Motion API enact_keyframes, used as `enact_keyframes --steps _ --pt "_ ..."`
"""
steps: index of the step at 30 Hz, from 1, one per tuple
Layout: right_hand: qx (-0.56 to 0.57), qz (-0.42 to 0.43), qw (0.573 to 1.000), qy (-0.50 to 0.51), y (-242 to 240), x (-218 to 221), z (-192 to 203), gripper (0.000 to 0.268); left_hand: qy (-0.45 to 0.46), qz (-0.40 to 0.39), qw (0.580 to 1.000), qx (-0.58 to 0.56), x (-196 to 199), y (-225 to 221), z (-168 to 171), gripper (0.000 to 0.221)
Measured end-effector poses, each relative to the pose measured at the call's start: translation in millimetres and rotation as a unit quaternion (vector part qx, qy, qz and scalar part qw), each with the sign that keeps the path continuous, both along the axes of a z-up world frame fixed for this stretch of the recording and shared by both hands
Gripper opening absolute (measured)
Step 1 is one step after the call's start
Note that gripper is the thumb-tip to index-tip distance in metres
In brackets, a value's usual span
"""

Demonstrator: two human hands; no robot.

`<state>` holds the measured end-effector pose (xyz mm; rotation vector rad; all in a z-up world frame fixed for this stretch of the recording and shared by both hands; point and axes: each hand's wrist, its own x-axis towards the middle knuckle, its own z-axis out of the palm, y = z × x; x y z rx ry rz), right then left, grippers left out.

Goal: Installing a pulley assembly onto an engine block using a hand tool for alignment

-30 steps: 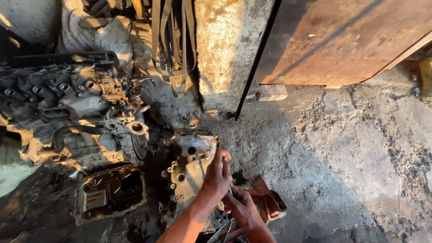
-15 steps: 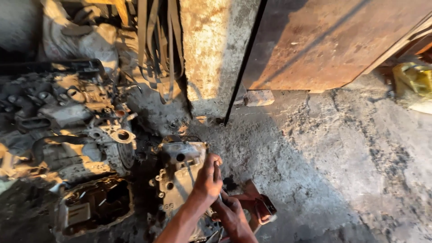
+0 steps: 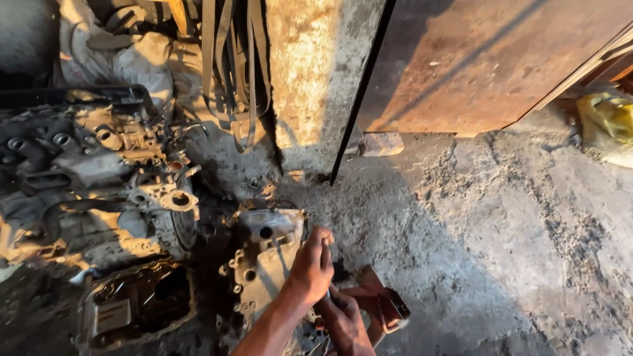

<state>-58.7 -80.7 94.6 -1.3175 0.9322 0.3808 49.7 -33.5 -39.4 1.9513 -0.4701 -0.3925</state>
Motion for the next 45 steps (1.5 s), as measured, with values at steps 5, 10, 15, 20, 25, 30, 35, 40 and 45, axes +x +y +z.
enact_keyframes --steps 5,10,15,20,25,30,35,40,45 --pt "-0.02 -0.02 0.999 -0.019 1.7 -2.5 -13.1 0.053 0.056 -0.051 0.997 0.022 -5.5 5.3 34.2 0.014" --pt "-0.018 -0.059 0.998 -0.016 8.1 0.3 -16.8 0.051 0.101 -0.051 0.994 0.007 -7.3 7.3 57.0 0.013" --pt "0.008 -0.128 0.989 -0.074 1.2 -8.7 -76.7 0.033 0.126 -0.052 0.99 0.043 -8.6 8.6 80.8 0.022" --pt "-0.095 0.042 0.987 -0.119 5.0 -11.7 -24.0 0.075 0.201 -0.004 0.976 -0.09 -14.0 8.2 49.0 0.059" --pt "-0.269 0.236 0.922 -0.147 -14.6 -26.1 -64.7 0.042 0.319 0.004 0.947 -0.031 -40.3 63.0 106.4 0.071" --pt "-0.295 0.231 0.916 -0.145 -18.7 -30.5 -49.2 0.056 0.297 -0.067 0.943 0.134 -52.1 101.3 35.1 0.054" --pt "-0.282 0.264 0.901 -0.199 -16.5 -33.7 -47.8 0.049 0.424 -0.033 0.904 0.04 -57.8 109.2 35.4 0.055" --pt "-0.271 0.294 0.899 -0.18 -18.1 -30.3 -55.6 0.046 0.419 -0.046 0.907 -0.012 -53.8 114.4 0.9 0.032" --pt "-0.277 0.229 0.906 -0.224 -25.5 -30.4 -77.4 0.035 0.377 0.017 0.923 -0.074 -60.2 126.5 -22.8 0.061"
